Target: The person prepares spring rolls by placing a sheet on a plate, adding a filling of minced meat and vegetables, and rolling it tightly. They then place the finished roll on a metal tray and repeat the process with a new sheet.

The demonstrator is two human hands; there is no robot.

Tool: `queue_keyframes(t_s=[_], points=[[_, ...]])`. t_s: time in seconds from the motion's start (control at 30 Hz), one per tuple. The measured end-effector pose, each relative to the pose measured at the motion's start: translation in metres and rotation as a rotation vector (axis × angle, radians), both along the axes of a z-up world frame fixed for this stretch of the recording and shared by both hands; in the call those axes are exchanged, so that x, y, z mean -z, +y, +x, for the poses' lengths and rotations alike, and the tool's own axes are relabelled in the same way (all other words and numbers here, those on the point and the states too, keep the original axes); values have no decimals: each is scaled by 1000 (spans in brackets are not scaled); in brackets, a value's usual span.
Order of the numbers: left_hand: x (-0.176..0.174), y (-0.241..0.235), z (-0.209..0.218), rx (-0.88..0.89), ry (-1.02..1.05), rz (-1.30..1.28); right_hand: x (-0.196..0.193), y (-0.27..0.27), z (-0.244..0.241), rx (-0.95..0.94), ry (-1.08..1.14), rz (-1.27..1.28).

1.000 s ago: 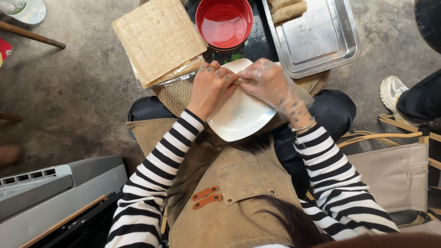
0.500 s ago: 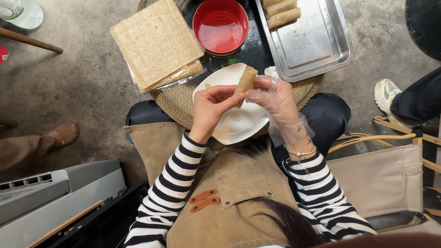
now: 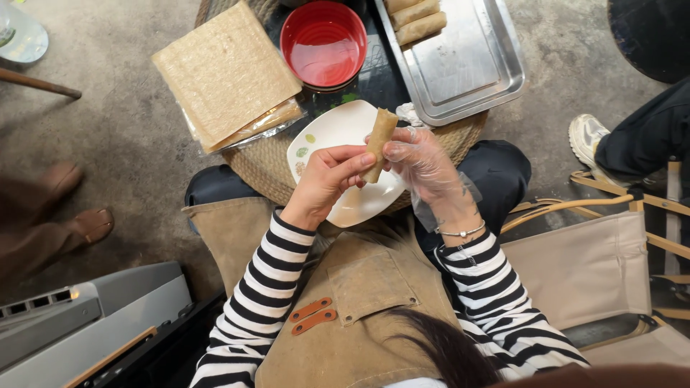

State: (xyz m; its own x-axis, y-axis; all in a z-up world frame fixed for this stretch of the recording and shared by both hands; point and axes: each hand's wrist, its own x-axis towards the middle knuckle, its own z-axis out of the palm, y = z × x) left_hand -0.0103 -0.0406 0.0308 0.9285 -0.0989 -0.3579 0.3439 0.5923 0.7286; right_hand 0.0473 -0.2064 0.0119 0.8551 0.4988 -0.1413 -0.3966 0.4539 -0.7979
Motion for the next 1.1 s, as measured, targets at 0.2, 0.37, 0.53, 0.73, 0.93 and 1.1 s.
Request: queue_keyframes(t_s=[0.2, 0.37, 0.53, 0.73, 0.93, 1.1], points=[[-30, 2, -2, 73, -63, 247, 2, -11, 6, 90, 7, -19], [-48, 27, -41, -284, -198, 691, -64, -50, 62, 263, -265, -420], [-26, 64, -90, -660, -313, 1296, -81, -94, 166, 222, -936, -953], [46, 75, -120, -711, -329, 1658, -25, -100, 297, -330, -1507, -1639], [73, 70, -111, -659, -340, 1999, 32, -96, 347, -262, -2054, -1645], [82, 70, -111, -644, -258, 2032, 11, -86, 301, 103, -1950, -1369]])
